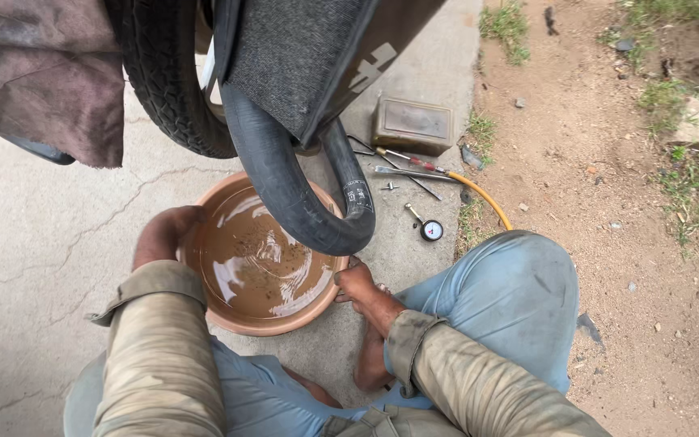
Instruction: The person locates leaks in a motorcycle inner tube by rotating it through a basin of water, uses an air hose and gauge to inflate it, and manipulates the tube and valve stem by hand and with tools.
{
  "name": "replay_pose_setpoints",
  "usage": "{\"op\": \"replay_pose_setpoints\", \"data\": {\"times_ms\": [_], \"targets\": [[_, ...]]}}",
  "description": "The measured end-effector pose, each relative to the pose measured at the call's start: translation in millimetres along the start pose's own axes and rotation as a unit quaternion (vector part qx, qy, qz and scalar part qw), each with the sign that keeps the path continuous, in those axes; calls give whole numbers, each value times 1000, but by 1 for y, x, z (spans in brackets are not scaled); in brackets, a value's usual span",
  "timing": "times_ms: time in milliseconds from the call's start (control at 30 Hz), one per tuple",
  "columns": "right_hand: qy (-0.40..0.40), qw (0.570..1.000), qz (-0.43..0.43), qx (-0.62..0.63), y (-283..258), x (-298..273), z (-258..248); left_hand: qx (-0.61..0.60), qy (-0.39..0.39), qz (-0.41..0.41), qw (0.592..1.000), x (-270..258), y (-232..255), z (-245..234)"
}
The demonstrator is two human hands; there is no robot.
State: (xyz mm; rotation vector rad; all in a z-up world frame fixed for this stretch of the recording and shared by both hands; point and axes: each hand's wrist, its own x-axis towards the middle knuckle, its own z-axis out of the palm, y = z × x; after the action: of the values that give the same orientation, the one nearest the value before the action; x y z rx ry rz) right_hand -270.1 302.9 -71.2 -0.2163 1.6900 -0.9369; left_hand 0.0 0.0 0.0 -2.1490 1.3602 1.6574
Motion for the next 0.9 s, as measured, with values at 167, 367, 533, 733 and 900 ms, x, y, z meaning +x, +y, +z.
{"op": "replay_pose_setpoints", "data": {"times_ms": [167,367,533,733,900], "targets": [[-1,999,11,-39,-3,16,-41,-146,5,85,986,-39,-1,48],[15,998,12,-54,-12,33,-71,-30,-15,78,996,-43,20,59],[20,999,13,-40,-16,41,-83,56,10,134,989,-40,24,68],[38,997,14,-61,-29,46,-94,-13,-3,3,1000,-63,43,88],[62,997,25,-44,-44,48,-105,70,-64,-1,996,-37,64,100]]}}
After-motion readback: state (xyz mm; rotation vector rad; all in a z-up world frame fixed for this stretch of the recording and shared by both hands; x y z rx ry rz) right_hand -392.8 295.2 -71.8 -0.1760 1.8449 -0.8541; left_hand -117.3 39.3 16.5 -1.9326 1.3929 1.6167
